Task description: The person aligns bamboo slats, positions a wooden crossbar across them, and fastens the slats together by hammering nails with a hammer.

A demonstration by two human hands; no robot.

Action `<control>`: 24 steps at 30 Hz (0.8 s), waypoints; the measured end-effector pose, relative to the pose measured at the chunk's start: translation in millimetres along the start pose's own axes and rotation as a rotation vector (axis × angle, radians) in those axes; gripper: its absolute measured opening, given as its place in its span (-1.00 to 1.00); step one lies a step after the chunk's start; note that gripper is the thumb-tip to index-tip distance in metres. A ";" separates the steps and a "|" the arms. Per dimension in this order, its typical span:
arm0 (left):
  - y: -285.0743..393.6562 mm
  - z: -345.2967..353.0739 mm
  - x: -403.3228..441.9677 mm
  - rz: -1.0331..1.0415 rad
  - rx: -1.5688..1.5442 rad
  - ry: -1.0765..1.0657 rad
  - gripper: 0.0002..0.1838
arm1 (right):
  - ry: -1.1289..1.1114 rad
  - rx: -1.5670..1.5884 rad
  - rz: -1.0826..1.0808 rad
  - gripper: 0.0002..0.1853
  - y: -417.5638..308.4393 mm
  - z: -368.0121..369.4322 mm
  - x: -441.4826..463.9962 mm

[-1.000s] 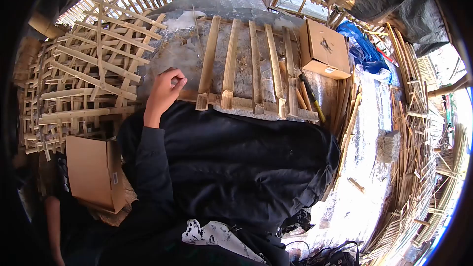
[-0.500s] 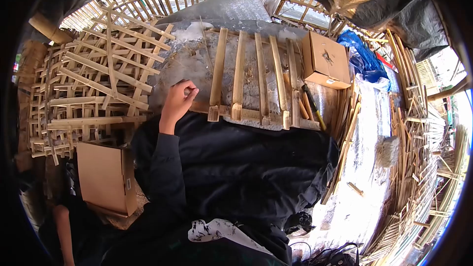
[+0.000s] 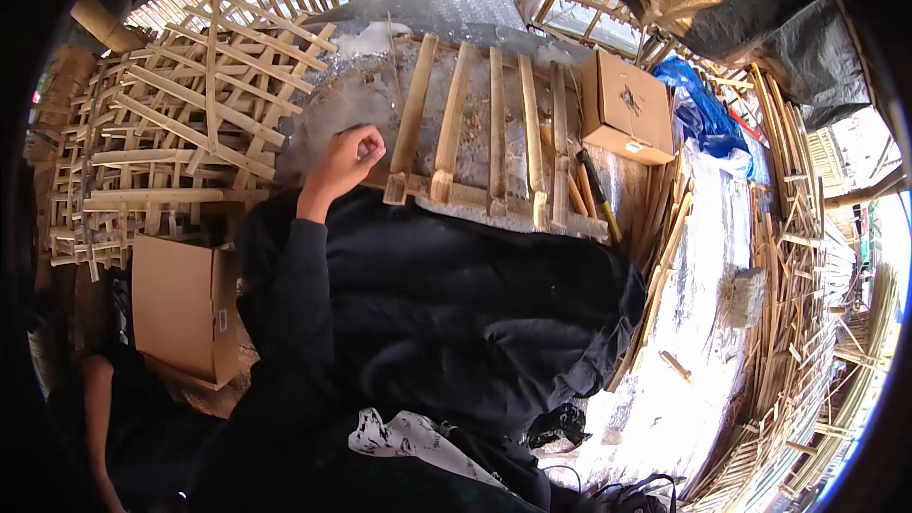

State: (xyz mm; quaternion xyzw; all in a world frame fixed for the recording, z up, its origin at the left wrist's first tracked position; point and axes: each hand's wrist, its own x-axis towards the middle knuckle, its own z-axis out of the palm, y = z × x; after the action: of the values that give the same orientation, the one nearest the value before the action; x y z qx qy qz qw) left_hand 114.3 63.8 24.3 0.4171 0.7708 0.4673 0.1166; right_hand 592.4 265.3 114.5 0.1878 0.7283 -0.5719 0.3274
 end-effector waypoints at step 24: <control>21.6 12.8 -20.5 -0.239 0.239 -0.504 0.05 | 0.993 -0.422 -0.336 -0.26 12.6 -141.3 177.8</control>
State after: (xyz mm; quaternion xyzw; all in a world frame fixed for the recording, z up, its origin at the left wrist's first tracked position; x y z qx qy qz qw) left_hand 145.9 61.0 30.8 0.4370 0.8107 0.2383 0.3083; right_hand 436.4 385.8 1.1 0.2463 0.9134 -0.3013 -0.1197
